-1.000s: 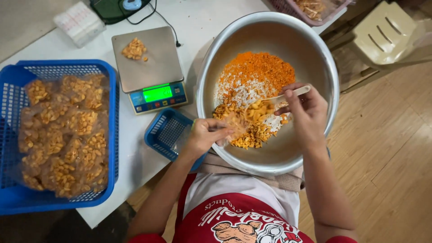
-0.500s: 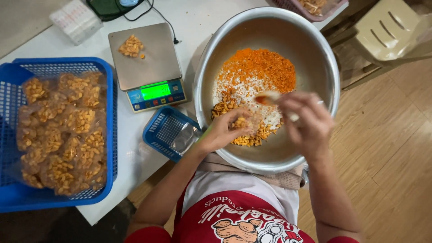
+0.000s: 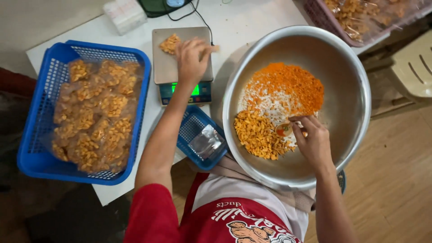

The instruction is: A person is packing snacks from a large metal bowl into small plastic bags using a spoon, weighing each bag on a digital scale, and then placing the bags into a blue plastic basket.

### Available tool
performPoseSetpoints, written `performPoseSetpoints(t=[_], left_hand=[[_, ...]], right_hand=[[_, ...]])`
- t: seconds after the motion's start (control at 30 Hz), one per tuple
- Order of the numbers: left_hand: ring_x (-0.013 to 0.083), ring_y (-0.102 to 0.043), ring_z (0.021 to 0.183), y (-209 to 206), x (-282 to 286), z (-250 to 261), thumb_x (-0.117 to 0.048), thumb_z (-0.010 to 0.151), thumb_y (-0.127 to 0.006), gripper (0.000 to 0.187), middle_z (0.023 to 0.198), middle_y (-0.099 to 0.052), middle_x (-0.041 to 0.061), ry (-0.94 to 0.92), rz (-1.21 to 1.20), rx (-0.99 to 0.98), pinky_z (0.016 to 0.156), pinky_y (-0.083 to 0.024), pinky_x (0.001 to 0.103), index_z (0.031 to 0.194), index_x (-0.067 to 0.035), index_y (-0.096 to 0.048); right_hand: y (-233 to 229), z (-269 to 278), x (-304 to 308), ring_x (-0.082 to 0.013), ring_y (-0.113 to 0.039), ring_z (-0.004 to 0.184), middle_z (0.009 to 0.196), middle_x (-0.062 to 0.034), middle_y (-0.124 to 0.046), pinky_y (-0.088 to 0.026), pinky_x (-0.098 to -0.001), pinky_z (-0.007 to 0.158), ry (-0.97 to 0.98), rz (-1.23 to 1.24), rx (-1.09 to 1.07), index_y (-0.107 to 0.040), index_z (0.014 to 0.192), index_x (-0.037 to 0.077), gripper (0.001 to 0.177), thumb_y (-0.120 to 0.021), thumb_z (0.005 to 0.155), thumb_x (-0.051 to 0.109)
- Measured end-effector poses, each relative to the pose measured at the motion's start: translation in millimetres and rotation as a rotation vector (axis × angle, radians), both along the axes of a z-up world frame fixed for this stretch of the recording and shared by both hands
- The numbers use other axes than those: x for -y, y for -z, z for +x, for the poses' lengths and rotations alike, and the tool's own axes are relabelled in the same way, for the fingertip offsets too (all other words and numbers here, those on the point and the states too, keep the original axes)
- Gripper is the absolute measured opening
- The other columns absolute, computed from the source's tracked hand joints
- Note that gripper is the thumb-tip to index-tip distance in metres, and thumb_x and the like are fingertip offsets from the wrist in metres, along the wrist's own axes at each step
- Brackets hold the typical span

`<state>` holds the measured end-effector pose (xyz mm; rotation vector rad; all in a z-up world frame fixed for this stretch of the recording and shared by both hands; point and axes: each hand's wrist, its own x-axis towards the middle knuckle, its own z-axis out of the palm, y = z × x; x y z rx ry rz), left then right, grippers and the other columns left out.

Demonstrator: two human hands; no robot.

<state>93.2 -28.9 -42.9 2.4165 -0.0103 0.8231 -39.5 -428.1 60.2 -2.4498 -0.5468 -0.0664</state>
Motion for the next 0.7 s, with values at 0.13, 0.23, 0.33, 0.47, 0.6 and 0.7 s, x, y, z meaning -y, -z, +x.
performPoseSetpoints(t=[0.13, 0.23, 0.33, 0.47, 0.6, 0.7], left_hand=[[0.0440, -0.046, 0.137, 8, -13, -31, 0.004, 0.072, -0.061, 0.050, 0.132, -0.063, 0.016, 0.000, 0.285, 0.063, 0.112, -0.011, 0.081, 0.118, -0.008, -0.073], [0.0366, -0.054, 0.133, 21, -42, -37, -0.007, 0.101, -0.046, 0.043, 0.135, -0.063, 0.014, -0.382, 0.614, 0.213, 0.114, -0.032, 0.066, 0.136, -0.014, -0.069], [0.0425, -0.042, 0.137, 7, -73, -41, -0.006, 0.095, -0.070, 0.003, 0.139, -0.059, 0.017, -0.204, 0.041, 0.004, 0.114, -0.039, 0.057, 0.098, -0.006, -0.072], [0.0152, -0.067, 0.097, -13, -70, -52, -0.018, 0.100, -0.068, 0.002, 0.102, -0.071, -0.001, 0.021, -0.566, 0.155, 0.089, -0.052, 0.030, 0.099, -0.017, -0.067], [0.0082, -0.068, 0.058, -105, -1, -111, -0.040, 0.084, -0.050, 0.033, 0.072, -0.074, 0.004, 0.212, -1.325, -0.446, 0.053, -0.048, 0.021, 0.075, -0.018, -0.072], [0.0102, -0.069, 0.064, -125, 66, -144, -0.017, 0.085, -0.052, 0.016, 0.072, -0.072, 0.006, 0.372, -1.514, -0.647, 0.059, -0.053, 0.024, 0.084, -0.014, -0.068]], right_hand=[[8, 5, 2, -0.0221, -0.072, 0.083, 0.107, -0.0144, -0.074, -0.063, -0.0333, 0.074, -0.025, 0.015, 0.035, -0.076, 0.108, -0.003, 0.014, -0.067, 0.101, 0.005], [15, 4, 4, -0.0222, -0.071, 0.079, 0.109, -0.0138, -0.074, -0.062, -0.0352, 0.073, 0.027, -0.039, -0.067, -0.076, 0.111, 0.001, 0.019, -0.066, 0.101, 0.013], [31, 6, 7, -0.0248, -0.073, 0.080, 0.111, -0.0171, -0.074, -0.065, -0.0351, 0.076, 0.033, -0.046, -0.106, -0.076, 0.113, 0.000, 0.019, -0.066, 0.101, 0.012], [48, 3, 9, -0.0361, -0.075, 0.082, 0.098, -0.0178, -0.074, -0.063, -0.0398, 0.068, 0.093, 0.073, -0.094, -0.080, 0.105, 0.009, 0.011, -0.074, 0.096, 0.010], [46, -3, 9, -0.0397, -0.074, 0.082, 0.096, -0.0196, -0.073, -0.062, -0.0417, 0.069, 0.105, 0.067, -0.139, -0.079, 0.105, 0.010, 0.011, -0.073, 0.096, 0.013], [48, -10, 11, -0.0402, -0.074, 0.084, 0.096, -0.0208, -0.072, -0.063, -0.0393, 0.069, 0.098, 0.115, -0.166, -0.079, 0.104, 0.006, 0.012, -0.073, 0.094, 0.008]])
